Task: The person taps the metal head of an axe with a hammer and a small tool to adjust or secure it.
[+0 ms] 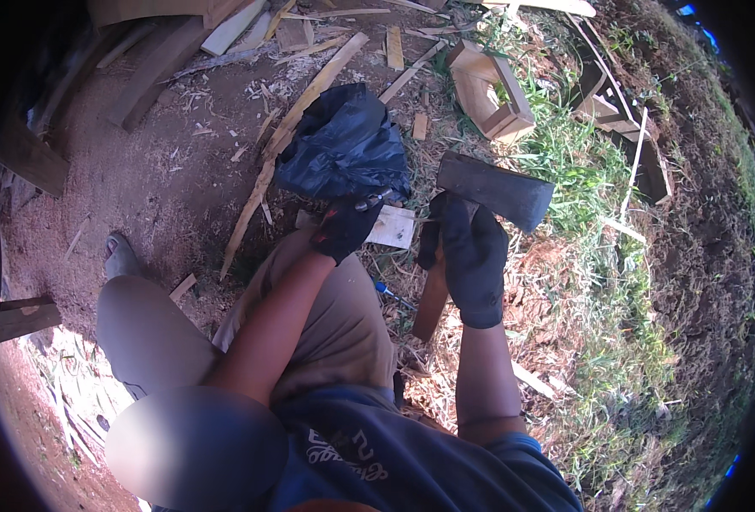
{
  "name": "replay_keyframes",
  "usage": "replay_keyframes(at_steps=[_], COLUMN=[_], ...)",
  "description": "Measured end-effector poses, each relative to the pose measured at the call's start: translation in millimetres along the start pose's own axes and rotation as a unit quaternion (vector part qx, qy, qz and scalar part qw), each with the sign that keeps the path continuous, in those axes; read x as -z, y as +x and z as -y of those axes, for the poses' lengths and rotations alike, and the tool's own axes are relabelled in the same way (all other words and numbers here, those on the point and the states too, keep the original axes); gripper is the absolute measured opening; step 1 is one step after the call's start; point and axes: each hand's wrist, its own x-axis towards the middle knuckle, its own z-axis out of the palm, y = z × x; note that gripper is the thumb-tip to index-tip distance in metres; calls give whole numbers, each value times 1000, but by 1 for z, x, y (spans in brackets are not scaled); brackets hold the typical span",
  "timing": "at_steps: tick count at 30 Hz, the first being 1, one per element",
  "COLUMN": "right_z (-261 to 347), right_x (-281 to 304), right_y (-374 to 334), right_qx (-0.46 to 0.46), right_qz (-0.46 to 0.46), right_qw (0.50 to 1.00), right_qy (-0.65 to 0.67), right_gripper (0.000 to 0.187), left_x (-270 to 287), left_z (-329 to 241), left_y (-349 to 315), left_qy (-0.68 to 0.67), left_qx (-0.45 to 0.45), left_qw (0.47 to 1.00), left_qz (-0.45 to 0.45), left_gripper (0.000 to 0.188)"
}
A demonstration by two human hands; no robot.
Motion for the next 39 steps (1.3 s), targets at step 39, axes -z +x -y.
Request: replay_keyframes(at_steps=[39], right_z=[12], right_x=[-30], right_y=[14], right_qx=[217], right_qz=[27], right_qw=[922], right_qy=[-320], right_gripper=[24], left_x=[13], left_z=[5], left_y=[14], left_qy=[-17], left_qx=[74], left_qw=[997], left_qz=[2], left_gripper=[39])
